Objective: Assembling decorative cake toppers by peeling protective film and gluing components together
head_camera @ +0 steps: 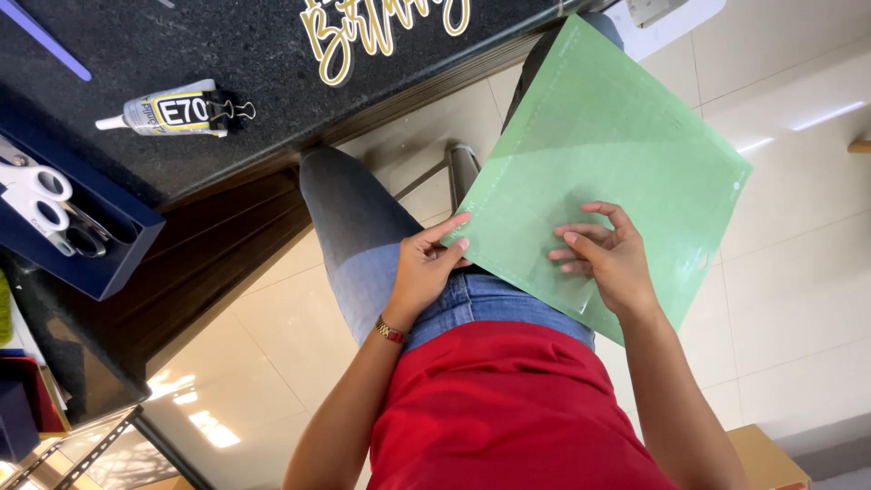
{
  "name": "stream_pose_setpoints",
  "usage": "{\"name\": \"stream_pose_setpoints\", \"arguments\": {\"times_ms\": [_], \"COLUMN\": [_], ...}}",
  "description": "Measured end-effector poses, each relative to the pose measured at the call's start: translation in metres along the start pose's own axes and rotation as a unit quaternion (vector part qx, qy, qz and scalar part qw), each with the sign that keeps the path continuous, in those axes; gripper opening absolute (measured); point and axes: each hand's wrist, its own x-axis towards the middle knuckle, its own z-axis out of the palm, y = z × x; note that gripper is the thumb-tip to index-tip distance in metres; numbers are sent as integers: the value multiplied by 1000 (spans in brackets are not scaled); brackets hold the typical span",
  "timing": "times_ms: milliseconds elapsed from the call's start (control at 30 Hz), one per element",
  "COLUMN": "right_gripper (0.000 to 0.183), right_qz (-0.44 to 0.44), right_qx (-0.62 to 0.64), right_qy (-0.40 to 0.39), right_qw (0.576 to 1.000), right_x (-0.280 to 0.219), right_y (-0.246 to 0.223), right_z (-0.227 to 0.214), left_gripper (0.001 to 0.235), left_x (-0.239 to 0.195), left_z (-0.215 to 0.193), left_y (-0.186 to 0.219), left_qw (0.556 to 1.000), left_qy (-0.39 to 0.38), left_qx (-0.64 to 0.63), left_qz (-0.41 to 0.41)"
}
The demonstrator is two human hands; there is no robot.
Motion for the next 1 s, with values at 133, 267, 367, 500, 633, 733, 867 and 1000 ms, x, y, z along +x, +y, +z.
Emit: {"name": "stream_pose_setpoints", "arguments": {"times_ms": [133, 267, 367, 500, 633, 733, 867, 1000], "right_gripper": [53, 64, 70, 71, 69, 72, 82, 93], "right_qz": [-6, -22, -35, -50, -100, -118, -122, -139], "right_qx": [-6, -18, -25, -65, -152, -208, -271, -319], "right_qy": [10, 19, 31, 57, 92, 107, 123, 130], "right_qw": [1000, 999, 999, 995, 979, 965, 947, 928], "right_x": [-2, -2, -6, -17, -29, -29, -26, -26], "right_y": [-2, 3, 1, -10, -24, -22, -23, -21], "right_z": [5, 6, 9, 20, 20, 17, 18, 15], "left_gripper": [43, 43, 43, 44, 44, 44, 44, 44], "left_x": [-3, -3, -3, -9, -5, -6, -3, -3], "left_z": [6, 4, 2, 14, 3, 6, 1, -1], "left_y": [13, 9, 7, 35, 12, 14, 6, 1], "left_qw": [1000, 1000, 1000, 999, 999, 999, 999, 999], "left_qy": [2, 7, 9, 17, 21, 20, 25, 22], "left_qx": [6, 17, 24, 33, 30, 32, 30, 31], "left_qz": [-5, -9, -13, -12, -17, -16, -17, -12]}}
